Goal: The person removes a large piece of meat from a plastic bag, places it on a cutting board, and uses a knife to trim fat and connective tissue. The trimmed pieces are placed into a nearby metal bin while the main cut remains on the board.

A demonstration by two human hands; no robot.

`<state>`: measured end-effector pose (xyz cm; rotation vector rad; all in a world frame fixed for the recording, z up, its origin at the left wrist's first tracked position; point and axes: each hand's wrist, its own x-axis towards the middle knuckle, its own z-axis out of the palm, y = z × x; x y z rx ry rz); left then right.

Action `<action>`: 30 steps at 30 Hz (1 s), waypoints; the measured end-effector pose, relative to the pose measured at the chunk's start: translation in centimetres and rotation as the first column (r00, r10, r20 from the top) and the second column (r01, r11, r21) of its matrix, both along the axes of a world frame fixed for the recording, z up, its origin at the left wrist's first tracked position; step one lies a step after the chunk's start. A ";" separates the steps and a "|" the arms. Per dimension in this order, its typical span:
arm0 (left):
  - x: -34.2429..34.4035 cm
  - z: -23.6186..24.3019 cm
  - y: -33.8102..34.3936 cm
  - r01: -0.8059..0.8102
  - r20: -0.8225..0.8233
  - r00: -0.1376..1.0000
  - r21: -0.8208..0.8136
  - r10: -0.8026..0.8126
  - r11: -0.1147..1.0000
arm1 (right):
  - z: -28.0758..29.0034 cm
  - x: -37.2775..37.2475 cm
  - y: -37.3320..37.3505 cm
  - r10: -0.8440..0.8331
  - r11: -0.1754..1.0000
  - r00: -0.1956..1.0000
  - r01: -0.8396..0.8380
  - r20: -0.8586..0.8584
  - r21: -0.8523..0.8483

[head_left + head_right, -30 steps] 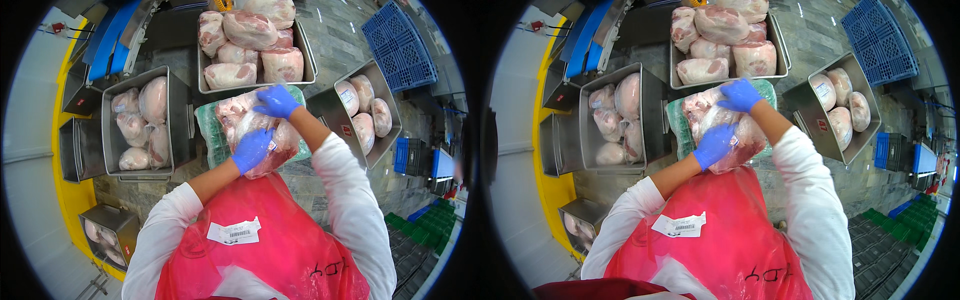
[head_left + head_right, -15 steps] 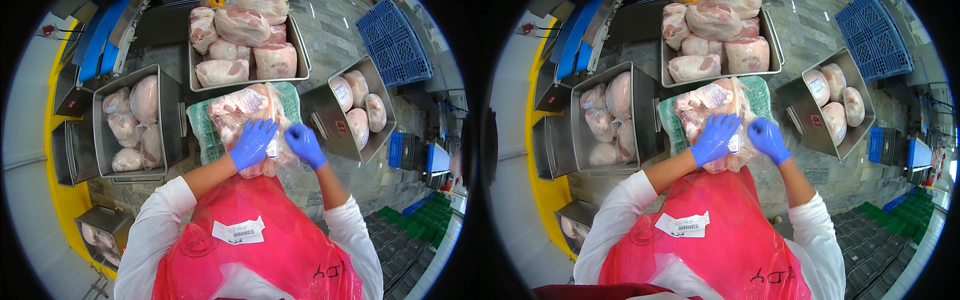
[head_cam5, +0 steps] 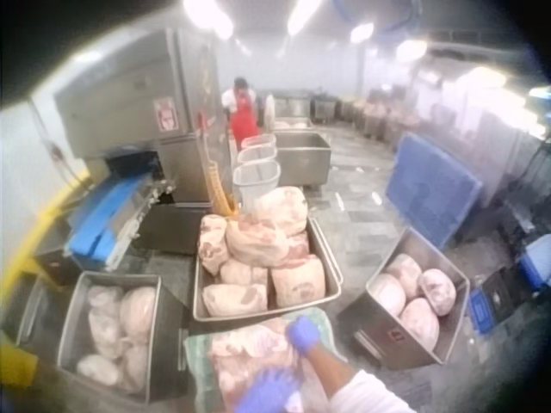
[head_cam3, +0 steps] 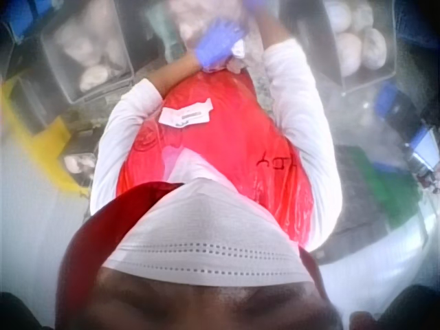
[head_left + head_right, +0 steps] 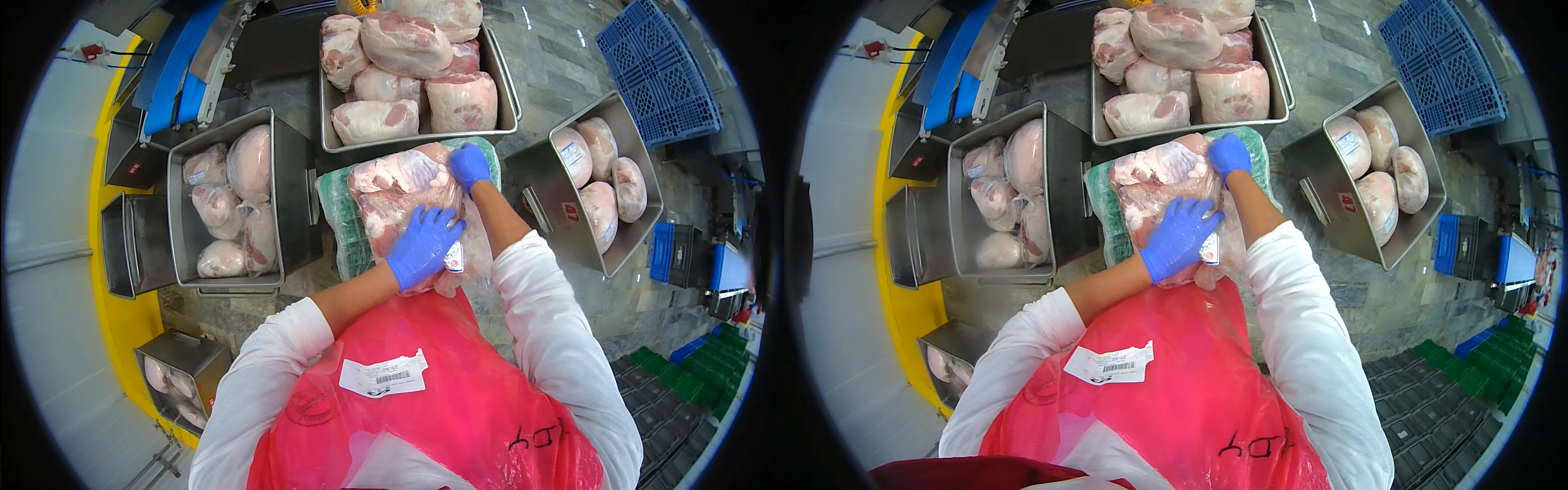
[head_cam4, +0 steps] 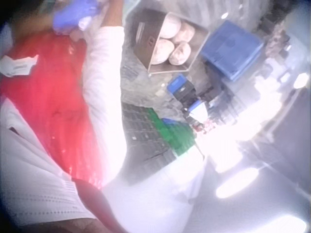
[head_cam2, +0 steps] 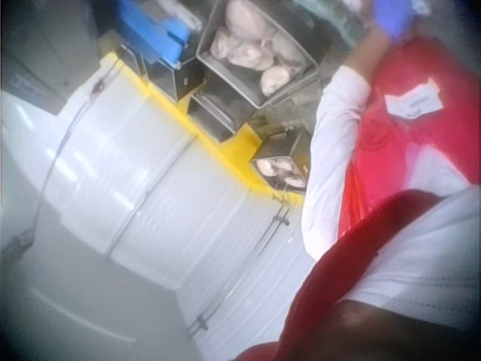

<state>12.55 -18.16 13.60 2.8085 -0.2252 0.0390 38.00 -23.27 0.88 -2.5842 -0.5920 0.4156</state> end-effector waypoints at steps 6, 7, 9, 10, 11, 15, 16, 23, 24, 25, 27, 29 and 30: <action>0.4 -1.8 0.5 0.005 0.089 0.996 -0.039 -0.002 0.999 | 1.8 -2.1 -3.3 0.044 0.962 0.988 -0.003 -0.147 0.271; 0.5 -2.1 0.3 -0.011 0.107 0.994 -0.027 0.014 1.000 | 4.0 -3.6 -3.6 -0.099 0.871 0.910 0.275 -0.403 0.407; -0.2 -2.5 0.2 -0.041 0.128 0.991 -0.003 0.041 0.999 | 7.7 -6.0 -4.3 -0.103 0.775 0.794 0.442 -0.599 0.452; -0.2 -2.7 0.3 -0.021 0.134 0.991 0.008 0.019 1.000 | 7.8 -6.5 -5.4 -0.098 0.719 0.767 0.495 -0.634 0.488; -0.2 -3.0 0.3 -0.003 0.140 0.990 0.020 0.000 1.000 | 7.9 -7.0 -6.3 -0.087 0.659 0.741 0.545 -0.666 0.519; 0.0 -2.7 0.1 0.020 0.203 0.979 -0.008 -0.017 1.000 | 7.3 -8.4 -8.5 -0.031 0.444 0.677 0.669 -0.735 0.597; 0.1 -2.1 0.1 0.013 0.198 0.980 -0.032 -0.007 0.999 | 7.6 -8.5 -8.6 -0.015 0.456 0.675 0.661 -0.738 0.596; 1.2 1.0 0.5 -0.072 -0.077 0.995 -0.109 0.063 0.991 | 8.5 -7.7 -10.0 -0.034 0.924 0.991 -0.020 0.133 0.382; 0.4 -0.1 0.4 -0.038 0.056 0.998 -0.091 0.043 0.995 | 10.1 -7.7 -9.4 0.001 0.957 0.927 -0.109 0.375 0.267; 0.0 -0.8 0.6 -0.004 0.100 0.995 -0.079 0.012 0.997 | 11.9 -7.3 -8.6 0.138 0.913 0.905 -0.273 0.402 0.301; -1.1 -1.7 0.9 0.086 0.178 0.981 -0.069 -0.072 0.994 | 14.9 -7.9 -8.3 0.379 0.764 0.806 -0.550 0.455 0.338; -1.6 -2.2 0.9 0.096 0.200 0.976 -0.055 -0.083 0.994 | 15.3 -9.7 -9.2 0.547 0.776 0.768 -0.614 0.333 0.140; -1.8 -2.5 0.9 0.099 0.186 0.978 -0.041 -0.090 0.994 | 16.4 -10.3 -9.3 0.573 0.778 0.778 -0.615 0.258 0.125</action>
